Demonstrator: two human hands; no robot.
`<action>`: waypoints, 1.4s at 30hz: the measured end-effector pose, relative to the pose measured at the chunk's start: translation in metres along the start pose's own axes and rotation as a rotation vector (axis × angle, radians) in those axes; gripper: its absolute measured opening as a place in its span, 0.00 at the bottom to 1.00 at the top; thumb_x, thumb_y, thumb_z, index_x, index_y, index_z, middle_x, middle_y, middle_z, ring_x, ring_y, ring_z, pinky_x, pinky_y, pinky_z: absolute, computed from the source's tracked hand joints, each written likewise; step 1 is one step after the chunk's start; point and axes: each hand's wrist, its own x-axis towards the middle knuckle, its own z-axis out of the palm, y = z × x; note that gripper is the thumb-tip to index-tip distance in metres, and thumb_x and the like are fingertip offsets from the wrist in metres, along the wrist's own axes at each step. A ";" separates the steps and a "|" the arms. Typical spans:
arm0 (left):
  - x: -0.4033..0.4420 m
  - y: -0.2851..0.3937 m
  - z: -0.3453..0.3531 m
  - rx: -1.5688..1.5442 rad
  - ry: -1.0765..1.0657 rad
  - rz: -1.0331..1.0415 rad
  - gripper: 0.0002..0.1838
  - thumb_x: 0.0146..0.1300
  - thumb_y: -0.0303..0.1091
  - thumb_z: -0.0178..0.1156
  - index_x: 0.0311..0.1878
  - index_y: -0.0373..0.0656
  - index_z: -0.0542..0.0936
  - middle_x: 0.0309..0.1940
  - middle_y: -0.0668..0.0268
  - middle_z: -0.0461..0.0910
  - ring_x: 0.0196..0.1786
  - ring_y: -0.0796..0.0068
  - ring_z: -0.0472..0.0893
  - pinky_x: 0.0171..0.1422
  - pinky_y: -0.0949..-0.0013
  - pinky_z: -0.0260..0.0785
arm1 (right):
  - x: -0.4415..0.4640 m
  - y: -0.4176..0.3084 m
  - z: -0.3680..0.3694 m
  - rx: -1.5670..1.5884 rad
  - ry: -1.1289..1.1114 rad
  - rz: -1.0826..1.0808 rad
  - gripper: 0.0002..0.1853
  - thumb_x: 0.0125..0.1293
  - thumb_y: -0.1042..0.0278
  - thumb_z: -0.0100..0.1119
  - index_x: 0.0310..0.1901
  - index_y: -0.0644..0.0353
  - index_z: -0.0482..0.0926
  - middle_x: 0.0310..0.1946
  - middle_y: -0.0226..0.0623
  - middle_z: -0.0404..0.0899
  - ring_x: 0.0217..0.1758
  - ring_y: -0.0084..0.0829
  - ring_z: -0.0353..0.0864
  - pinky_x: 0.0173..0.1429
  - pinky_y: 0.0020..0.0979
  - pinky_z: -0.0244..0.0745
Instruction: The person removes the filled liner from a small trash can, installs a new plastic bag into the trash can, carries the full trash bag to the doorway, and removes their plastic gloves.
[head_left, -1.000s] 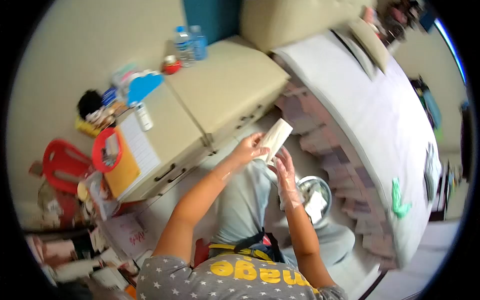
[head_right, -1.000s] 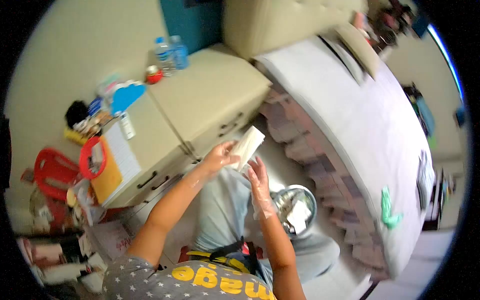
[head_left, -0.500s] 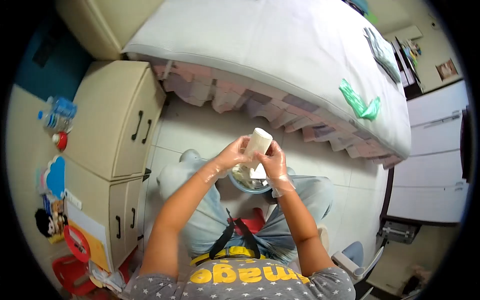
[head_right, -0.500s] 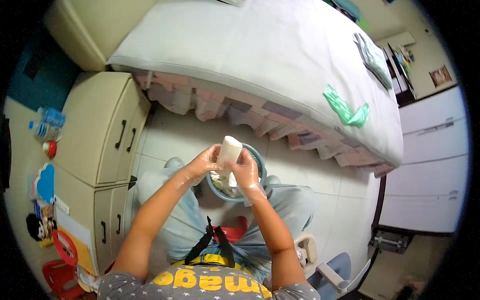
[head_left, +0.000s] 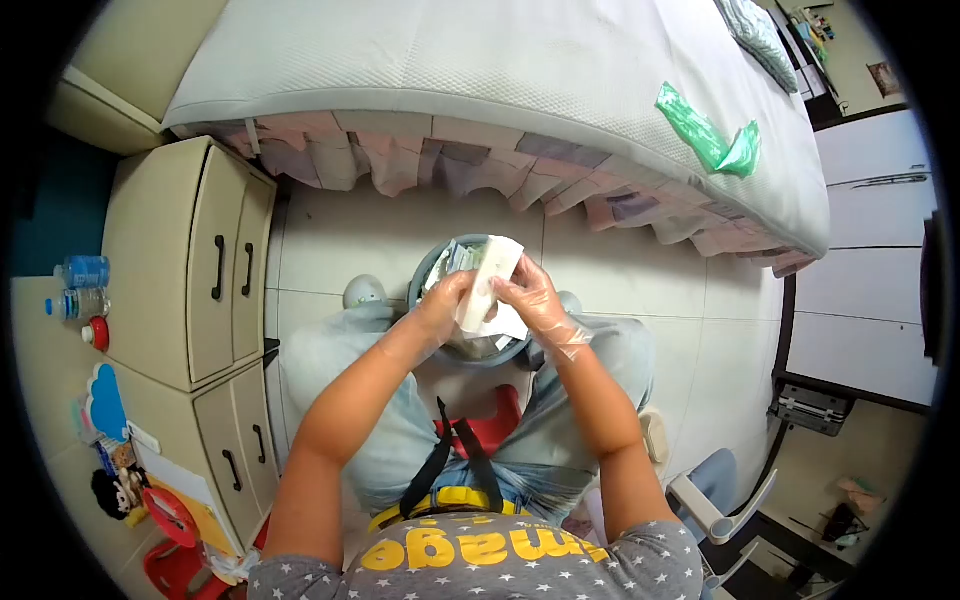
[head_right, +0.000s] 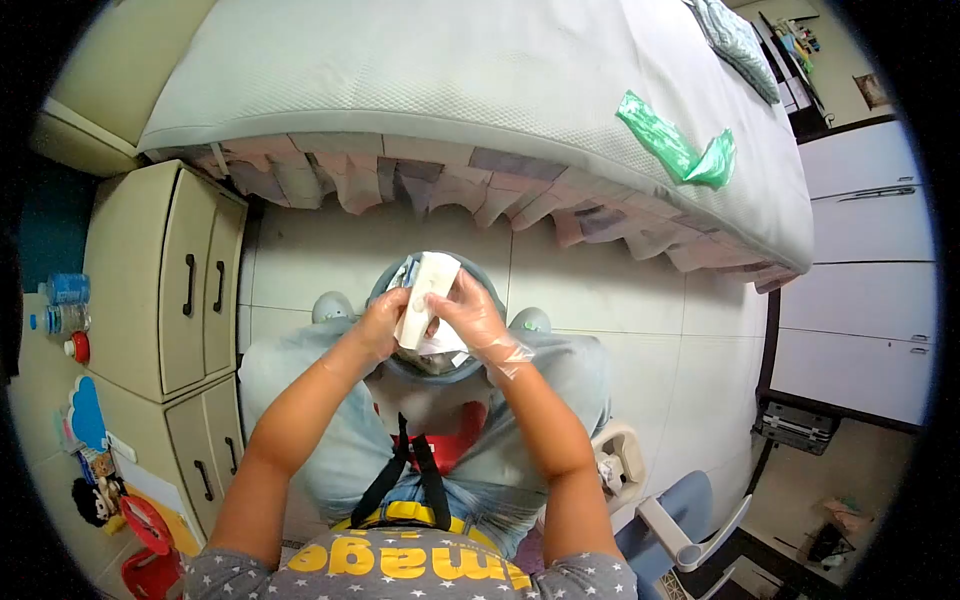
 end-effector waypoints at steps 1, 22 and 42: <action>-0.003 0.005 0.008 -0.005 0.043 -0.037 0.20 0.60 0.38 0.37 0.50 0.36 0.70 0.27 0.62 0.75 0.29 0.72 0.75 0.37 0.71 0.68 | 0.000 0.000 0.000 0.087 0.008 0.076 0.20 0.56 0.75 0.56 0.51 0.65 0.66 0.41 0.35 0.72 0.44 0.24 0.71 0.49 0.27 0.68; 0.022 -0.017 0.000 0.294 0.264 0.499 0.22 0.56 0.28 0.57 0.54 0.40 0.63 0.47 0.62 0.69 0.50 0.72 0.70 0.53 0.69 0.64 | 0.023 0.046 -0.020 -0.108 0.280 -0.111 0.09 0.63 0.68 0.50 0.37 0.66 0.74 0.29 0.29 0.74 0.32 0.17 0.70 0.38 0.19 0.67; 0.014 0.005 -0.012 0.162 0.435 0.280 0.20 0.53 0.21 0.52 0.51 0.39 0.65 0.43 0.63 0.72 0.45 0.70 0.74 0.48 0.67 0.69 | 0.012 0.032 -0.004 -0.972 -0.055 -0.475 0.22 0.52 0.72 0.58 0.50 0.62 0.68 0.40 0.47 0.72 0.43 0.44 0.72 0.45 0.33 0.68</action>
